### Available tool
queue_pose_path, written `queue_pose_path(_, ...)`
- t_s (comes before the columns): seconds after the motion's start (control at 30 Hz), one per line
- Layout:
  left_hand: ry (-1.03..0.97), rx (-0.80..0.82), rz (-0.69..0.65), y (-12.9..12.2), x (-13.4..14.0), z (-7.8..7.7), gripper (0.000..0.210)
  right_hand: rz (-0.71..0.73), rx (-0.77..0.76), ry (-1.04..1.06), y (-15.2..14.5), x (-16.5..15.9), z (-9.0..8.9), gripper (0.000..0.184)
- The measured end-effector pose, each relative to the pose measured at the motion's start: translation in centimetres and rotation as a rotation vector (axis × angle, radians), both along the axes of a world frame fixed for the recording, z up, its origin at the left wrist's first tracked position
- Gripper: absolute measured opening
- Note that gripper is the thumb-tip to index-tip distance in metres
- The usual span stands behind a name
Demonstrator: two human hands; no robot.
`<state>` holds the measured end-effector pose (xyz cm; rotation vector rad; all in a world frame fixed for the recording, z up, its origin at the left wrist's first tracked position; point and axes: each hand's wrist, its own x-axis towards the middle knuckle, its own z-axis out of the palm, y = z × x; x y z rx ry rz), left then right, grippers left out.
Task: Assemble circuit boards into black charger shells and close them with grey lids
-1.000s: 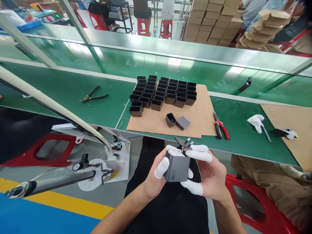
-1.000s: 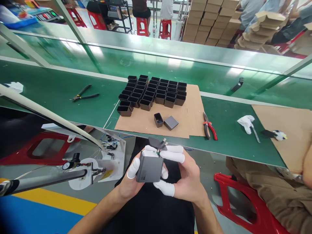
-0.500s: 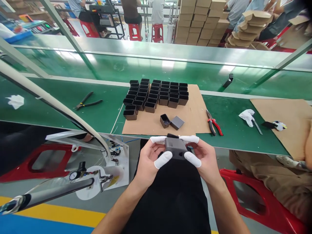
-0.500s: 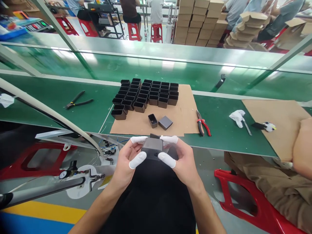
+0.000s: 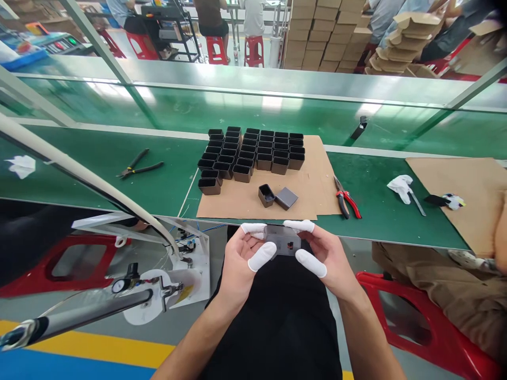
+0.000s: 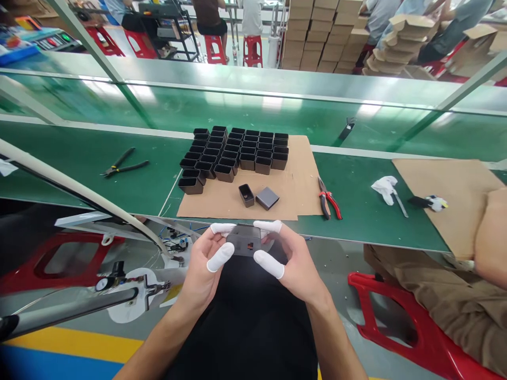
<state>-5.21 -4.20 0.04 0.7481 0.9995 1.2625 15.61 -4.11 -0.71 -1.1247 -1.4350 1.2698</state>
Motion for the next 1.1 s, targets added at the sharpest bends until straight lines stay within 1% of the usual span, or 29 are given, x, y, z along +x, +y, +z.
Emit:
queue_pose_path(0.17,-0.020,-0.009,-0.005,-0.2,0.1,0.1,0.049,0.004,-0.007,0.038,0.1,0.0,0.2,0.037)
queue_pose_path(0.3,-0.047,-0.029,0.008,-0.3,0.3,0.3,0.051,0.008,-0.020,0.119,0.1,-0.4,0.3,0.039)
queue_pose_path(0.47,-0.091,-0.044,0.024,-0.1,0.5,0.3,0.053,-0.019,-0.024,0.222,0.0,-0.8,-0.2,0.043)
queue_pose_path(0.57,-0.104,-0.073,0.025,0.0,0.3,0.2,0.057,-0.010,-0.037,0.182,0.1,-0.6,-0.2,0.049)
queue_pose_path(0.63,-0.085,-0.117,-0.010,0.0,0.1,0.3,0.060,0.020,-0.052,0.127,0.2,-0.3,0.1,0.045)
queue_pose_path(0.73,-0.056,-0.172,-0.048,-0.4,0.2,0.4,0.060,0.058,-0.062,0.071,0.5,0.0,0.7,0.038)
queue_pose_path(0.9,-0.074,-0.149,0.073,-1.1,1.1,-0.2,0.057,0.076,-0.068,0.099,0.7,0.1,1.2,0.037)
queue_pose_path(1.0,-0.081,-0.153,0.101,-1.2,1.5,-0.7,0.059,0.098,-0.084,0.121,1.0,0.2,1.0,0.032)
queue_pose_path(1.1,-0.083,-0.189,0.126,-1.6,2.0,-0.5,0.058,0.137,-0.128,0.122,1.6,0.5,1.0,0.027)
